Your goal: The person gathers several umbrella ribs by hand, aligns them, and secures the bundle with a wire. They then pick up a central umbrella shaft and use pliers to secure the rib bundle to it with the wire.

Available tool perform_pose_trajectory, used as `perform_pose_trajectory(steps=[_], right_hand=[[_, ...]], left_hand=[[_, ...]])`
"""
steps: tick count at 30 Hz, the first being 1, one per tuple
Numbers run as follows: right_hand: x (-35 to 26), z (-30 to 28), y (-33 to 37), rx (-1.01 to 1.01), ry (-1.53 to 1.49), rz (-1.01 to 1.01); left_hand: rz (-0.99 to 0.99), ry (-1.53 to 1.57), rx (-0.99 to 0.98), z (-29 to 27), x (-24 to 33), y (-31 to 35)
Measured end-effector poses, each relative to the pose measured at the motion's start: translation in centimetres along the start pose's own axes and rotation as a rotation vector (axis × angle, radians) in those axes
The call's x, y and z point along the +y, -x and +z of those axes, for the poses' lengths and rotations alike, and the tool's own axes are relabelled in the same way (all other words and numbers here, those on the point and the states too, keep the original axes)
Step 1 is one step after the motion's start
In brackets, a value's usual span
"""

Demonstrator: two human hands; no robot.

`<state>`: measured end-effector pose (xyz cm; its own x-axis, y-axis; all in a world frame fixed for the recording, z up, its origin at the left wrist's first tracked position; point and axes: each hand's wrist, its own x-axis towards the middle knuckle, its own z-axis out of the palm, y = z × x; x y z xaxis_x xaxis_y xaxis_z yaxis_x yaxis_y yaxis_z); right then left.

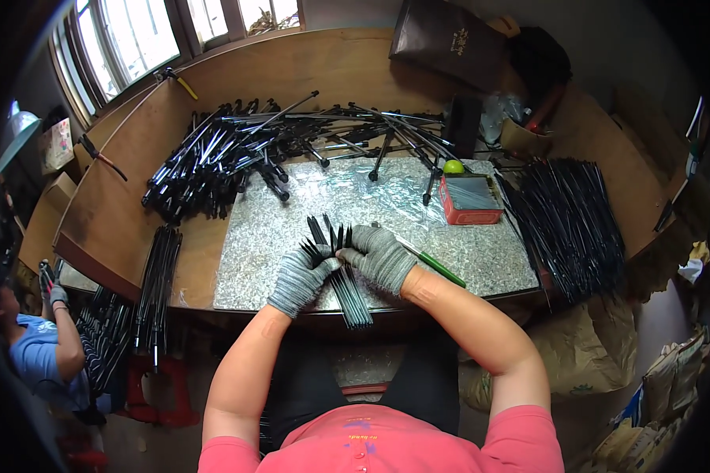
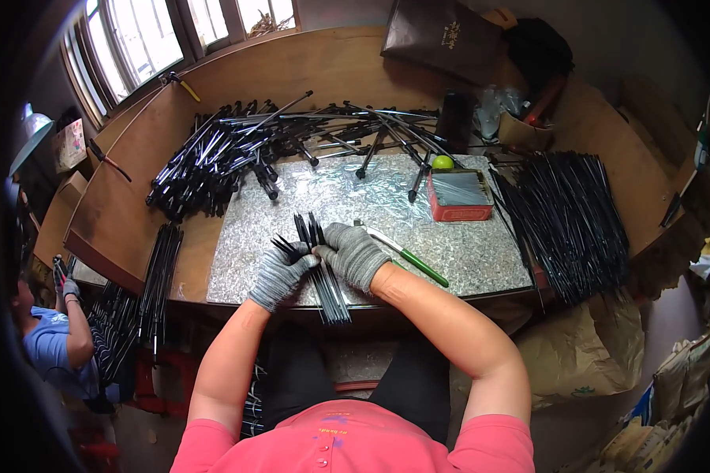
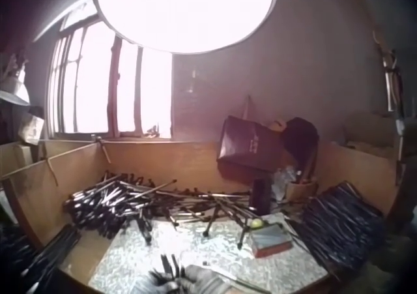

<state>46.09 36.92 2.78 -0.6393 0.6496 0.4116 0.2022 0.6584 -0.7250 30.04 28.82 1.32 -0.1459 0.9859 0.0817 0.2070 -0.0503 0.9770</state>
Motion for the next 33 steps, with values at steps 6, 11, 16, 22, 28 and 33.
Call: perform_pose_trajectory(steps=[6,11,16,22,28,33], right_hand=[[-1.4,-0.7,0.3,0.087,0.1,0.045],[-3.4,-2.1,2.4,-0.614,0.335,0.45],[-5.5,-1.8,3.2,-0.725,-0.346,0.781],[-5.4,-2.4,3.6,-0.704,-0.479,0.747],[-3.6,-6.1,4.5,-0.785,-0.374,0.747],[-3.4,-5.9,4.4,-0.711,-0.454,0.802]], left_hand=[[0.202,-0.387,0.176,0.0,0.9,0.4],[-0.287,-0.545,0.115,0.3,4.0,2.6],[-0.268,0.01,0.002,1.2,1.8,3.7],[-0.194,0.085,-0.065,1.1,2.4,4.3],[-0.311,0.03,-0.141,-3.1,3.4,5.8],[-0.301,0.111,-0.103,-2.9,3.3,5.4]])
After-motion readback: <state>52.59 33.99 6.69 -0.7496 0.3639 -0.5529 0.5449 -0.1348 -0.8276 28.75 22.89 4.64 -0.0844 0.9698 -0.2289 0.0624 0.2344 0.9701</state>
